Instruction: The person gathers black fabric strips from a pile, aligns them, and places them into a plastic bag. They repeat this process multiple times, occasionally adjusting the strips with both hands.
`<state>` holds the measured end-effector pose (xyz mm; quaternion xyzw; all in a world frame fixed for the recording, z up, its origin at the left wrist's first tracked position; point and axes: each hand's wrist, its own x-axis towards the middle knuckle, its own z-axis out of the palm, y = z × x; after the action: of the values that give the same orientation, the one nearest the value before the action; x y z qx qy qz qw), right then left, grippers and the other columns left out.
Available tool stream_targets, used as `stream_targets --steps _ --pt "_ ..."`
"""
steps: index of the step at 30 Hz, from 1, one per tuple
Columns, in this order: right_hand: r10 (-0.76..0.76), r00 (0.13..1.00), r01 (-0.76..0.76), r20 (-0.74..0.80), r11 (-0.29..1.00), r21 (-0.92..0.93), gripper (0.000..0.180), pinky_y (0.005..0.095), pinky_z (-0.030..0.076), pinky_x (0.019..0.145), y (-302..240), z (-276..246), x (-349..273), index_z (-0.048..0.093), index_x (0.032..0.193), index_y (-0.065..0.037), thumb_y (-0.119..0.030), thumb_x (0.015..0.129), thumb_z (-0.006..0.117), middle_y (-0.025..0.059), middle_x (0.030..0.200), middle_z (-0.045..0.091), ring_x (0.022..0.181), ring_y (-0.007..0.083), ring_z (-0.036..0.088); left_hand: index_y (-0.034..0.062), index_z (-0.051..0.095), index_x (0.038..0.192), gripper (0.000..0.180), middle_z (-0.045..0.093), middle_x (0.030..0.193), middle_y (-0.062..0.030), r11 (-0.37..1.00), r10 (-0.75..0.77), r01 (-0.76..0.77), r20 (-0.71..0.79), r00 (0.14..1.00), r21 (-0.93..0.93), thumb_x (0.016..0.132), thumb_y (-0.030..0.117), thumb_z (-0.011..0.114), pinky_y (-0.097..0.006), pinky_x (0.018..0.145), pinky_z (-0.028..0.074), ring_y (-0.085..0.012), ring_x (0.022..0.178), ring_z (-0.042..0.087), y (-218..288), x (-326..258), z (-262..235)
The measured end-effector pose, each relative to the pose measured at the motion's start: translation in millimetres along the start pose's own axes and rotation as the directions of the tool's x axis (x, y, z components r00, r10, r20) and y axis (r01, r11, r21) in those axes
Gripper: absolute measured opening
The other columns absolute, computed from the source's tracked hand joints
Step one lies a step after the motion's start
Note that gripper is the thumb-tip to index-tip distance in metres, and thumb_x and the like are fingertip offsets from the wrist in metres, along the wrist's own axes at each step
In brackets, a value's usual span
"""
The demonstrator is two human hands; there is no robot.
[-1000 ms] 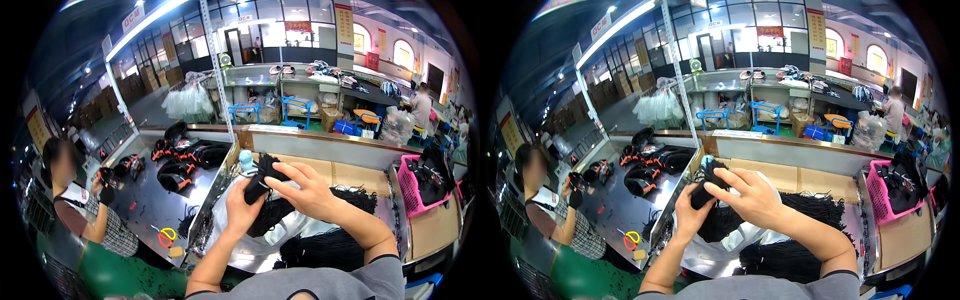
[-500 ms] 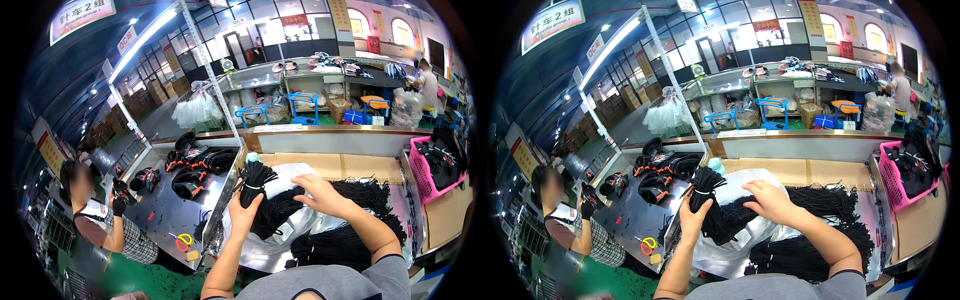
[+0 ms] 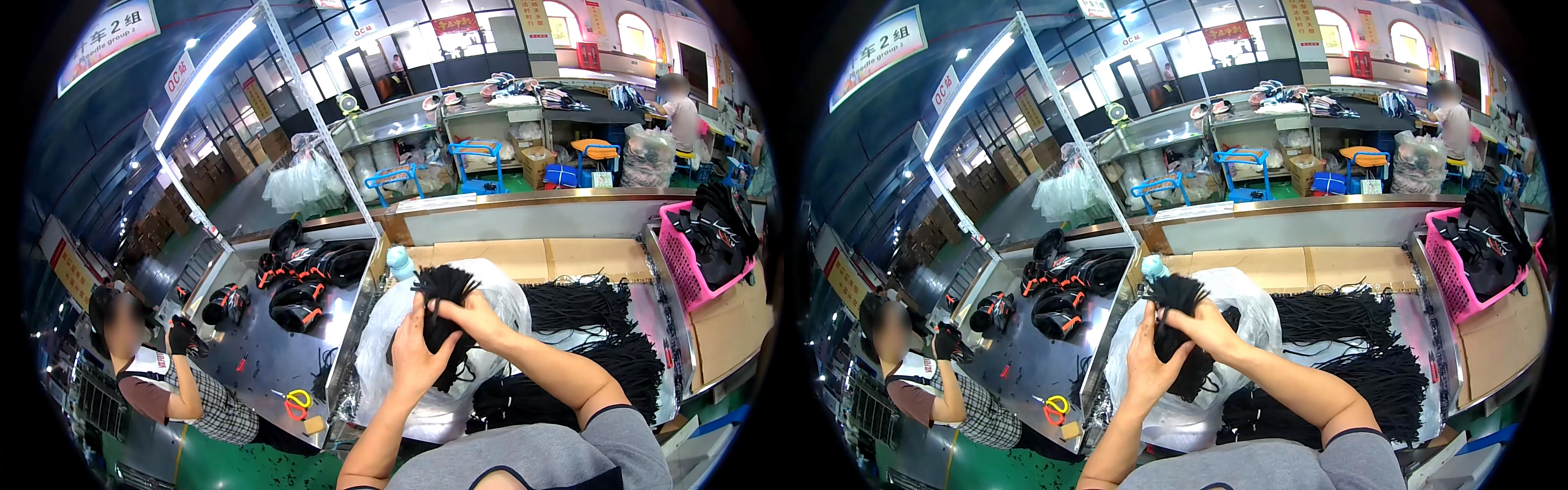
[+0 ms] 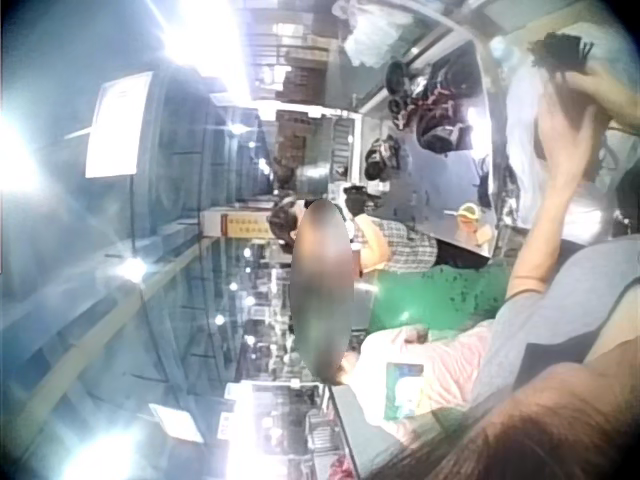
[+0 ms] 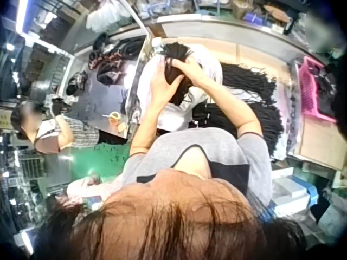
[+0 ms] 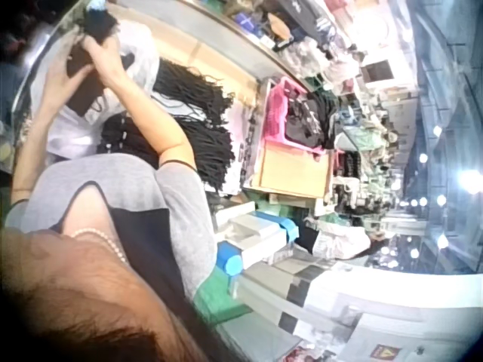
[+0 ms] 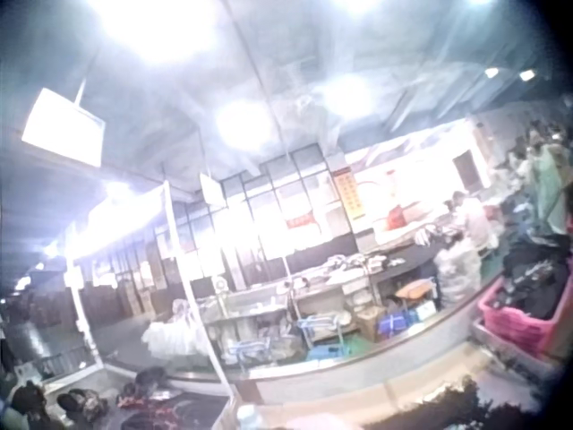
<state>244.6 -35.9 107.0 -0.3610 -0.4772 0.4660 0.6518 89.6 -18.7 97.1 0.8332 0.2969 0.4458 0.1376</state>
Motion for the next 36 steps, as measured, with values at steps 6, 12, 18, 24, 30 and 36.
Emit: stream_targets --steps 6,12,18,24,30,36 --pt "0.234 0.972 -0.209 0.014 0.836 0.507 0.03 0.035 0.058 0.086 0 -9 4 0.065 0.113 0.0 -0.025 0.097 0.063 0.0121 0.106 0.071 0.096 0.0206 0.069 0.0051 0.058 0.134 0.052 0.064 0.105 -0.0093 0.927 -0.229 0.205 -0.04 0.973 -0.313 0.086 0.013 0.076 -0.032 0.079 0.049 -0.0216 0.095 0.063 -16 -5 -7" --pt "0.301 0.953 -0.265 0.024 0.797 0.542 0.036 0.039 0.056 0.09 8 -5 4 0.062 0.12 -0.002 -0.032 0.101 0.056 0.0135 0.112 0.07 0.1 0.0234 0.068 0.0046 0.064 0.113 0.034 0.063 0.099 -0.0094 0.979 -0.04 0.015 -0.117 0.992 -0.204 0.081 0.001 0.075 -0.035 0.077 0.049 -0.0224 0.087 0.062 -8 3 -18" --pt "0.25 0.964 -0.258 0.086 0.817 0.516 0.042 0.0433 0.051 0.1 12 -4 5 0.059 0.127 0.001 -0.033 0.103 0.05 0.0178 0.122 0.068 0.114 0.0277 0.065 0.0051 0.065 0.106 0.03 0.063 0.096 -0.0097 0.987 0.032 -0.052 -0.129 0.991 -0.153 0.078 0.0 0.076 -0.036 0.077 0.05 -0.0274 0.085 0.061 -3 6 -16" --pt "0.241 0.966 -0.254 0.09 0.852 0.458 0.041 0.0393 0.047 0.106 18 -4 1 0.058 0.131 0.001 -0.029 0.103 0.052 0.0145 0.129 0.064 0.119 0.0239 0.062 0.0042 0.068 0.095 0.01 0.063 0.086 -0.0053 0.917 -0.162 0.106 -0.117 0.98 -0.384 0.086 0.002 0.072 -0.028 0.073 0.047 -0.0174 0.077 0.061 -14 16 -13" --pt "0.249 0.966 -0.255 0.071 0.872 0.417 0.039 0.0374 0.044 0.107 22 -11 2 0.06 0.13 -0.001 -0.026 0.1 0.061 0.0089 0.13 0.064 0.12 0.0186 0.059 0.0029 0.067 0.101 0.009 0.064 0.094 0.0002 0.671 -0.368 0.327 0.084 0.926 -0.665 0.093 0.007 0.069 -0.021 0.071 0.044 -0.0053 0.075 0.054 -38 15 -1" --pt "0.218 0.97 -0.241 0.106 0.924 0.299 0.049 0.04 0.036 0.115 20 -16 2 0.051 0.14 0.001 -0.033 0.105 0.047 0.0143 0.141 0.057 0.132 0.0237 0.052 0.0039 0.065 0.104 0.014 0.064 0.09 -0.0025 0.775 -0.369 0.306 -0.003 0.929 -0.553 0.091 0.006 0.068 -0.025 0.064 0.042 -0.0094 0.068 0.048 -44 7 2"
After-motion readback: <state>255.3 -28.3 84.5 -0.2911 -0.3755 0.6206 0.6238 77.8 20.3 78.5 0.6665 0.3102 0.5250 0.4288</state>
